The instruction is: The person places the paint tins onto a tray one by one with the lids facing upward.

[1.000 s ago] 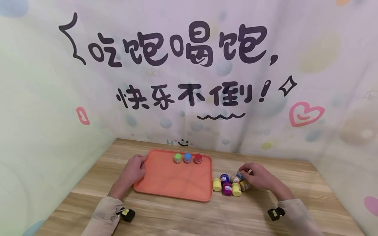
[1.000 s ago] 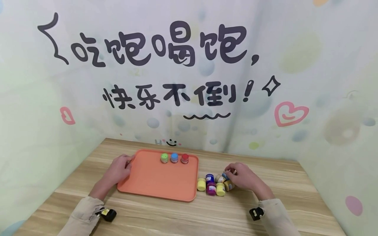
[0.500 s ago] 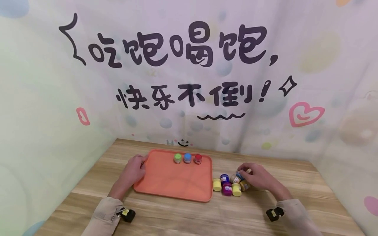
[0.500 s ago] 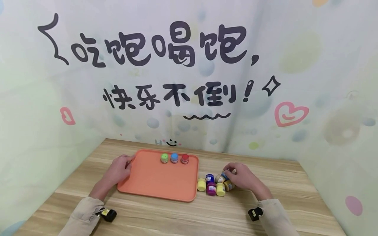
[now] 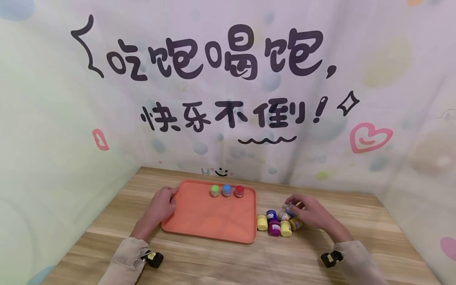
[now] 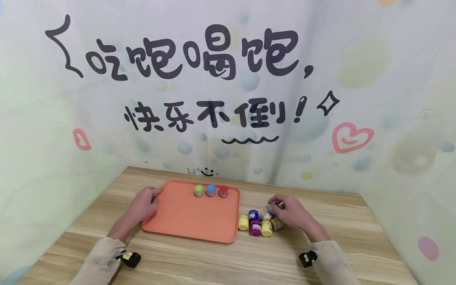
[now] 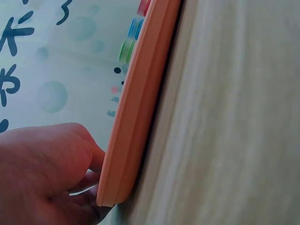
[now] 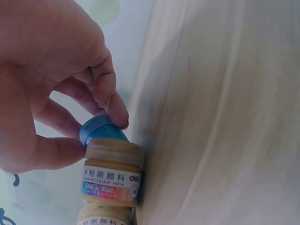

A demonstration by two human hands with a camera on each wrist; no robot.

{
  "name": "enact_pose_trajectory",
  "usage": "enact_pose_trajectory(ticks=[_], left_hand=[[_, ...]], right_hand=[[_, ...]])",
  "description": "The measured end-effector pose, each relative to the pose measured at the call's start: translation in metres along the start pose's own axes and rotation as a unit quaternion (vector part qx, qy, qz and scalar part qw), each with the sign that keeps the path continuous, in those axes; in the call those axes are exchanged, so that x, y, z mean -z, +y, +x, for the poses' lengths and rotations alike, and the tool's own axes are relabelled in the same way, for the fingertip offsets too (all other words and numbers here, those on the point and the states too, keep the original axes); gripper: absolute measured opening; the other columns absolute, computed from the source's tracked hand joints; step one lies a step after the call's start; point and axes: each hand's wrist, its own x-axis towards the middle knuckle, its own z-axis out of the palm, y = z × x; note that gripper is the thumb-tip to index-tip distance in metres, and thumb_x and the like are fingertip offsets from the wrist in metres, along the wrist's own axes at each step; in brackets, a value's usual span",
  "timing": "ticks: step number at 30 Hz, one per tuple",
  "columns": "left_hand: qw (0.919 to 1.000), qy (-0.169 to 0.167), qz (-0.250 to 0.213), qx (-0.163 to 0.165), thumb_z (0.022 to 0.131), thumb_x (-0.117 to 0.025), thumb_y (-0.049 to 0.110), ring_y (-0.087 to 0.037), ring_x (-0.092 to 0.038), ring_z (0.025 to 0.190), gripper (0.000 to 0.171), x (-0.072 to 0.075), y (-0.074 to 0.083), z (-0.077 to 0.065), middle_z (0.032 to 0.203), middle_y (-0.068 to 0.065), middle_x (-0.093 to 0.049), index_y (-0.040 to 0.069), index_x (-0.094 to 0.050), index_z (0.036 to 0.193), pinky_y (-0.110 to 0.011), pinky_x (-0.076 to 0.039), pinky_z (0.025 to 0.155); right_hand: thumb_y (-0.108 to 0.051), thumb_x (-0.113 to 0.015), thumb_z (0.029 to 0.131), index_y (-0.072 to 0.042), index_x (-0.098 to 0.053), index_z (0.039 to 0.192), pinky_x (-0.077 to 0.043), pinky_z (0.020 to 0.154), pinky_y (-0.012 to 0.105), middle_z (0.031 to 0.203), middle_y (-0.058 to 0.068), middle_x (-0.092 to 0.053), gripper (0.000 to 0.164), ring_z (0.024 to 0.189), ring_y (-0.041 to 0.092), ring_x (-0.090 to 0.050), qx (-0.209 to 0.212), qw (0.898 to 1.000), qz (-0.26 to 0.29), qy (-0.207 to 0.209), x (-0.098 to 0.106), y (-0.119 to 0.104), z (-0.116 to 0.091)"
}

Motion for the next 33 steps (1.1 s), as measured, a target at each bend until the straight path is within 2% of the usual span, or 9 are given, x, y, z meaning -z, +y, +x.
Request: enact_pose_trajectory(ticks=[8,16,25,33], left_hand=[[1.0000,-0.003,-0.001,0.005,0.100,-0.058,-0.005,-0.043,-0.066,0.122,0.045,0.000,0.001,0.000,0.134,-0.033,-0.067,-0.013,-0.061,0.144,-0.056,-0.058,0.099],[0.9998,-0.011,-0.005,0.014,0.100,-0.058,-0.005,-0.041,-0.066,0.119,0.046,0.001,0.001,0.000,0.135,-0.032,-0.066,-0.013,-0.060,0.145,-0.054,-0.058,0.096],[1.0000,-0.004,-0.001,-0.003,0.099,-0.058,-0.005,-0.044,-0.066,0.120,0.045,0.002,0.002,-0.001,0.131,-0.033,-0.067,-0.014,-0.062,0.143,-0.056,-0.058,0.098],[1.0000,0.001,0.000,-0.002,0.100,-0.058,-0.005,-0.044,-0.067,0.120,0.045,0.001,0.001,0.000,0.131,-0.032,-0.068,-0.013,-0.062,0.143,-0.057,-0.058,0.099]], right_hand=[[-0.016,-0.068,0.106,-0.003,-0.074,0.124,-0.055,0.078,0.033,0.112,0.005,-0.077,0.024,0.097,0.016,-0.068,0.011,1.000,-0.008,0.015,0.001,-0.005,0.004],[-0.014,-0.069,0.105,-0.006,-0.074,0.125,-0.055,0.076,0.028,0.115,0.006,-0.077,0.022,0.097,0.016,-0.069,0.040,0.999,-0.008,0.025,0.000,-0.014,0.010],[-0.013,-0.071,0.104,-0.004,-0.074,0.124,-0.058,0.079,0.028,0.114,0.007,-0.078,0.022,0.095,0.015,-0.070,0.085,0.996,-0.013,0.031,-0.008,-0.022,0.019],[-0.022,-0.071,0.106,-0.011,-0.073,0.128,-0.059,0.081,0.032,0.119,0.005,-0.076,0.025,0.099,0.016,-0.070,0.069,0.997,-0.033,0.017,-0.017,-0.032,0.031]])
